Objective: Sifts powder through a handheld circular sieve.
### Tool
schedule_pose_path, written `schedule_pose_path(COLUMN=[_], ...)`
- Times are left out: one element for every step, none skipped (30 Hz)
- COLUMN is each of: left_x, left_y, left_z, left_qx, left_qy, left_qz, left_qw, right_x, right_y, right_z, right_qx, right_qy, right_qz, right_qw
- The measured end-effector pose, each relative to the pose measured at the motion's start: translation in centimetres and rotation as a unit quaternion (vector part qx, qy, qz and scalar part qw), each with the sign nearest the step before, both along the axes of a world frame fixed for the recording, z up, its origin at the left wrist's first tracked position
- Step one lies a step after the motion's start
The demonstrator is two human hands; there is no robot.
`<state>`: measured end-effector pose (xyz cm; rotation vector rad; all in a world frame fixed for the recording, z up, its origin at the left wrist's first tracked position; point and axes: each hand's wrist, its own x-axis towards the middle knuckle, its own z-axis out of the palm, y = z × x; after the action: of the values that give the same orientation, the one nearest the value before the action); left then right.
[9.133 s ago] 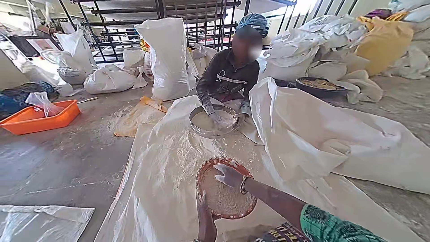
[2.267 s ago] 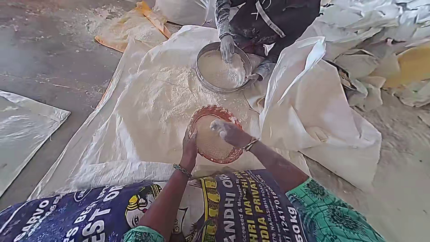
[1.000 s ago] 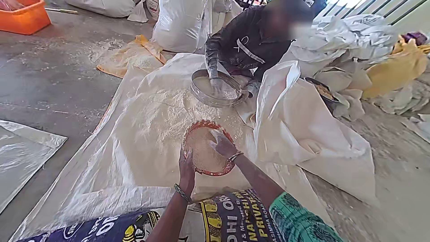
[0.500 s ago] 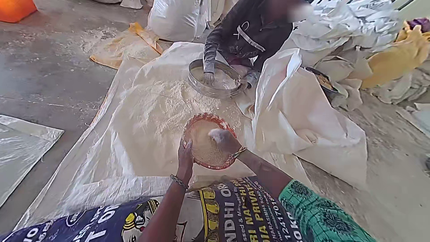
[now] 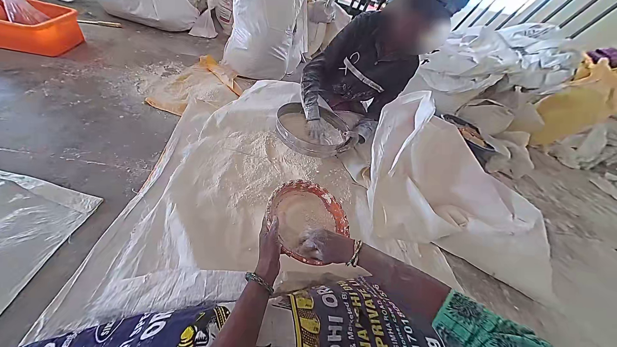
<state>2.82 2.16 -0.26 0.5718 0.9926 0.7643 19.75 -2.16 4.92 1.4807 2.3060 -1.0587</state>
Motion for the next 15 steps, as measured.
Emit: schedule_pose_path(left_x=[0.2, 0.3, 0.2, 0.2, 0.1, 0.1, 0.1, 0.2, 0.3, 0.3, 0.2, -0.1, -0.4, -0.5, -0.3], left_y=[0.0, 0.0, 0.1, 0.2, 0.2, 0.1, -0.1, -0.3, -0.3, -0.1, 0.1, 0.1, -0.1, -0.3, 0.2], left_z=[0.0, 0.0, 0.0, -0.1, -0.1, -0.1, -0.2, -0.3, -0.4, -0.6, -0.7, -0.8, -0.8, -0.8, -0.5], left_qx=[-0.001, -0.003, -0.01, -0.014, -0.012, -0.003, 0.006, 0.018, 0.029, 0.04, 0.052, 0.063, 0.067, 0.063, 0.055], left_qy=[-0.004, -0.004, -0.003, -0.003, -0.004, -0.004, -0.009, -0.016, -0.02, -0.016, -0.005, 0.009, 0.017, 0.02, 0.015], left_qz=[-0.002, -0.004, -0.004, -0.006, -0.01, -0.012, -0.018, -0.026, -0.032, -0.036, -0.039, -0.039, -0.036, -0.027, -0.005], left_qw=[1.0, 1.0, 1.0, 1.0, 1.0, 1.0, 1.0, 0.999, 0.999, 0.998, 0.998, 0.997, 0.997, 0.997, 0.998], right_x=[0.7, 1.1, 1.6, 2.0, 2.1, 1.9, 1.4, 0.6, -0.1, -0.6, -0.8, -0.7, -0.3, 0.6, 1.7], right_y=[0.0, 0.1, 0.4, 0.9, 1.4, 2.0, 2.6, 3.4, 4.2, 5.2, 6.0, 6.7, 7.1, 7.3, 7.6], right_z=[0.3, 0.8, 1.2, 1.4, 1.2, 0.6, -0.4, -1.3, -1.9, -2.1, -1.6, -1.0, -0.6, -0.5, -0.3], right_qx=[-0.002, -0.001, 0.02, 0.059, 0.112, 0.18, 0.246, 0.29, 0.316, 0.321, 0.286, 0.233, 0.16, 0.105, 0.076], right_qy=[-0.044, -0.086, -0.107, -0.103, -0.081, -0.051, -0.037, -0.033, -0.051, -0.083, -0.128, -0.166, -0.2, -0.229, -0.246], right_qz=[-0.001, -0.018, -0.04, -0.05, -0.037, 0.0, 0.052, 0.093, 0.121, 0.126, 0.103, 0.054, -0.014, -0.074, -0.117], right_qw=[0.999, 0.996, 0.993, 0.992, 0.99, 0.982, 0.967, 0.952, 0.94, 0.935, 0.944, 0.957, 0.967, 0.965, 0.959])
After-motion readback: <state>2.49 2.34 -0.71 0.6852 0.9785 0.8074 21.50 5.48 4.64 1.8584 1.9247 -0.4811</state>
